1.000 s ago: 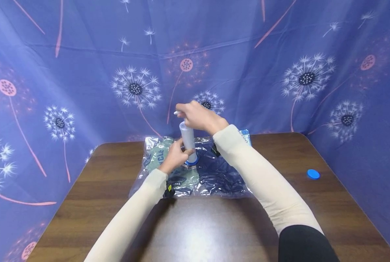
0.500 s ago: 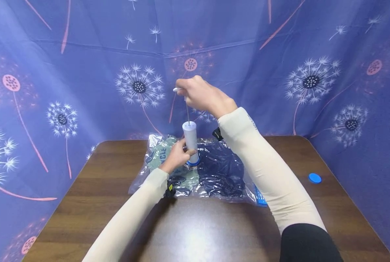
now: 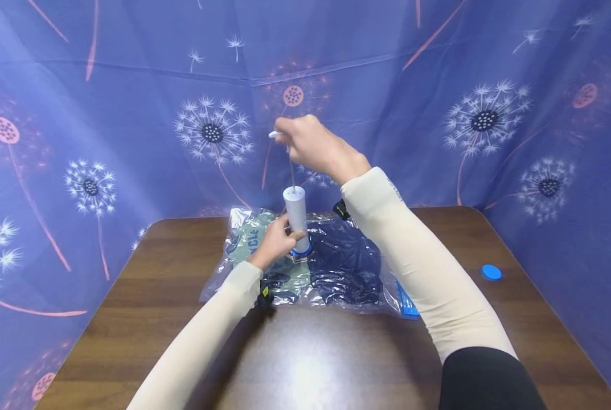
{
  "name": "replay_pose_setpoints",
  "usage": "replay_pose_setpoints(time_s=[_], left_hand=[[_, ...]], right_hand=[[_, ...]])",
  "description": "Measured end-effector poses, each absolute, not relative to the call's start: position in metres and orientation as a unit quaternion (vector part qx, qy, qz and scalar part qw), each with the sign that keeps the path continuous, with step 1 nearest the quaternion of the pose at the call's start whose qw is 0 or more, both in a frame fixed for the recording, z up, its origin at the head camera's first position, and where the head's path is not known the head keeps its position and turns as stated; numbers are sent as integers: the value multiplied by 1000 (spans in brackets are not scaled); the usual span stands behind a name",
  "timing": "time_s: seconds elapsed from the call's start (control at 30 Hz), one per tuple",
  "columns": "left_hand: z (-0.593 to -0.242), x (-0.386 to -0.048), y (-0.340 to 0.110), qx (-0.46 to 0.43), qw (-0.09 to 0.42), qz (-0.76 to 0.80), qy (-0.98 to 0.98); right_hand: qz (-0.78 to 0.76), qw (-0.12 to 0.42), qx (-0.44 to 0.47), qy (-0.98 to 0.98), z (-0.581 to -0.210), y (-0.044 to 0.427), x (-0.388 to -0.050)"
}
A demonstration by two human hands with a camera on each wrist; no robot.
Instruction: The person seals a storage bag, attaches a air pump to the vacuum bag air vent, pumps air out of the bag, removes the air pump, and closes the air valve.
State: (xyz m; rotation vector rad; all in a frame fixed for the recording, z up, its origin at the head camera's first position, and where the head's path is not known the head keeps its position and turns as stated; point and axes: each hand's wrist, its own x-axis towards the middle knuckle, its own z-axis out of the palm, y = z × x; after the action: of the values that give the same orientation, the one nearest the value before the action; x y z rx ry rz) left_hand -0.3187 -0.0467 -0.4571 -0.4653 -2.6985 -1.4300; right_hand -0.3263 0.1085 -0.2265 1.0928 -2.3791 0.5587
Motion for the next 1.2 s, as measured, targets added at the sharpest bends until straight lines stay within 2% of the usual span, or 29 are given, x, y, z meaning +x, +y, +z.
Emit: replay_pose_setpoints(time_s=[0.23,0.37,0.5,0.7,0.93,1.2], left_hand=[[-455,-316,-46,-149,33,-463,-873],[-455,-315,-44,-147,52,-450,-879],[-455,-314,-44,-145,56,-451,-879],[-454,-308,-50,-154,17,-432,-889],[-458,-291,-78,-185,-18,-258,-948],[-473,-271,-100,-152,-58,-107,-981]], right_hand=[[204,168,401,-877,-288,104,-330],[205,140,378,-892,-306,102,-329],[207,140,367,-896,-312,100,-328],[214,150,375,-890,-316,101,-326],[219,167,376,-885,-319,100,-326],[205,164,365,-893,-318,98,-327]])
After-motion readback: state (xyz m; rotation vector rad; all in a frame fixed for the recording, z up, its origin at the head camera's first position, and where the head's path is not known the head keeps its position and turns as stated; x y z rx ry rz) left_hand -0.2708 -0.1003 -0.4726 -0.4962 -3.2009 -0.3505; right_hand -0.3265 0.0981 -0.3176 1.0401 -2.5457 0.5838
